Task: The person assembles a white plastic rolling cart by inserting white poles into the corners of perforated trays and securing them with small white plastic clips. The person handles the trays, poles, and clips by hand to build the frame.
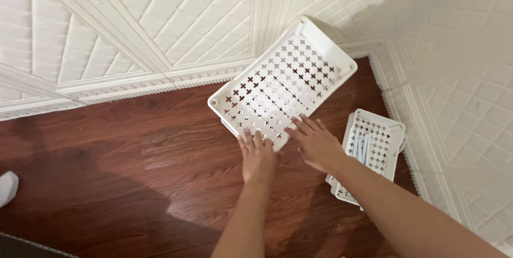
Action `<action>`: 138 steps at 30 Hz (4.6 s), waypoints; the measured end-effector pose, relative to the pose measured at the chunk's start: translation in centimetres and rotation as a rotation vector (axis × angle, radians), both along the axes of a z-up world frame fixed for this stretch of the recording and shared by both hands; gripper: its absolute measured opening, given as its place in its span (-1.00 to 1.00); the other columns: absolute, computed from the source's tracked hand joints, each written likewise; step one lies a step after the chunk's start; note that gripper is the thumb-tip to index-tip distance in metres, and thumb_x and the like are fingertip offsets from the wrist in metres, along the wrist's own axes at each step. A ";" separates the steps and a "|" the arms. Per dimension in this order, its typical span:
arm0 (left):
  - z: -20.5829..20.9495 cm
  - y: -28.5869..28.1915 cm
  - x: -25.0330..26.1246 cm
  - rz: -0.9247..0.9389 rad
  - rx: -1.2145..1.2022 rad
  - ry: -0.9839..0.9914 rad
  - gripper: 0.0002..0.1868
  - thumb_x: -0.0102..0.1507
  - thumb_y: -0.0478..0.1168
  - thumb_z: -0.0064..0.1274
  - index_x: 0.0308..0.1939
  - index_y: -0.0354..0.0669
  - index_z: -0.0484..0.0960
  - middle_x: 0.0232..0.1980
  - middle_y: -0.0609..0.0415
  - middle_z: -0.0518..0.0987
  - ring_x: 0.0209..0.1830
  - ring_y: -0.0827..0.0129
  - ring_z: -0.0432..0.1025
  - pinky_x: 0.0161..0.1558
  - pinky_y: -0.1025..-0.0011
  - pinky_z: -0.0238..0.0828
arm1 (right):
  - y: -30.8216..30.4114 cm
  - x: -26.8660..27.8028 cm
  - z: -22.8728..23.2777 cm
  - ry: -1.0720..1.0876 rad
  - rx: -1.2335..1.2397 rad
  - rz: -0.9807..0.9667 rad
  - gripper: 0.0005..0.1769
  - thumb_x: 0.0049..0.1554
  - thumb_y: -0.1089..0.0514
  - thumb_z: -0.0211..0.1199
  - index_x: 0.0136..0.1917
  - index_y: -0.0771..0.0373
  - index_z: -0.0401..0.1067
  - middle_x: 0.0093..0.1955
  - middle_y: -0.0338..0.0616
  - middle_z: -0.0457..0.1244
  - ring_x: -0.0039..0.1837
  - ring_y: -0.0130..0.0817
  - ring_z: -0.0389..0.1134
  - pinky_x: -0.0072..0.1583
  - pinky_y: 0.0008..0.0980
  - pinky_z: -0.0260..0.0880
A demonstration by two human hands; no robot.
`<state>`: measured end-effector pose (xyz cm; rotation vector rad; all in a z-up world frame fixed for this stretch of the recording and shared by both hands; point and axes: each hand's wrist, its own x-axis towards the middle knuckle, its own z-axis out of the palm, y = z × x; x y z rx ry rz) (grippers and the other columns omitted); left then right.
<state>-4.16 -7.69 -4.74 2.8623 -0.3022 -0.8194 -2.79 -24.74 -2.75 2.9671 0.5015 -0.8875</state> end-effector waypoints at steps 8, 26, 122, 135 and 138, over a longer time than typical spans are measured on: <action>-2.5 -2.1 -0.7 -0.029 -0.002 -0.095 -0.72 0.40 -0.18 -0.18 0.16 -0.07 0.47 0.57 -0.16 0.10 0.63 -0.21 -0.24 0.40 -0.54 -0.69 | -0.3 -1.1 -0.2 -0.070 0.154 -0.036 -0.03 0.10 0.11 0.29 0.63 -0.18 -0.13 0.72 -0.26 -0.35 0.71 -0.21 -0.43 0.60 0.02 -0.36; -5.9 -0.7 -0.6 0.022 -0.280 -0.872 -0.70 0.38 -0.02 -0.05 -0.21 -0.13 0.68 0.11 0.00 0.65 0.42 -0.18 0.26 0.43 -0.54 -0.47 | 0.9 -1.7 -7.3 -0.646 0.503 -0.117 -0.06 -0.08 0.29 0.38 0.52 0.06 0.09 0.71 -0.03 -0.25 0.72 0.09 -0.37 0.59 0.33 -0.33; -14.3 -3.2 -3.2 0.434 -1.205 -0.710 -0.85 0.39 -0.21 0.05 -0.13 -0.26 0.55 -0.24 -0.23 0.62 -0.32 -0.10 0.51 -0.28 0.10 0.43 | 4.9 -5.8 -10.7 -0.151 1.962 -1.013 -0.16 -0.01 -0.07 0.48 0.39 0.36 0.23 0.30 -0.13 0.26 0.35 -0.39 0.30 0.42 -0.32 0.26; -12.9 -3.1 -4.1 0.521 -1.313 -0.577 -0.79 0.36 -0.17 0.10 -0.05 -0.25 0.62 -0.31 -0.16 0.65 -0.43 0.14 0.45 -0.30 0.24 0.44 | 4.8 -6.4 -9.6 -0.069 1.966 -0.911 -0.12 0.03 -0.10 0.43 0.46 0.35 0.20 0.37 -0.12 0.23 0.42 -0.37 0.23 0.49 -0.30 0.16; -13.0 -2.9 -4.7 0.520 -1.359 -0.598 -0.79 0.35 -0.19 0.11 -0.03 -0.25 0.63 -0.32 -0.13 0.66 -0.42 0.21 0.45 -0.29 0.28 0.45 | 5.1 -7.1 -9.4 -0.029 2.006 -0.847 -0.07 0.05 -0.11 0.42 0.51 0.39 0.16 0.41 -0.07 0.21 0.47 -0.30 0.18 0.52 -0.30 0.11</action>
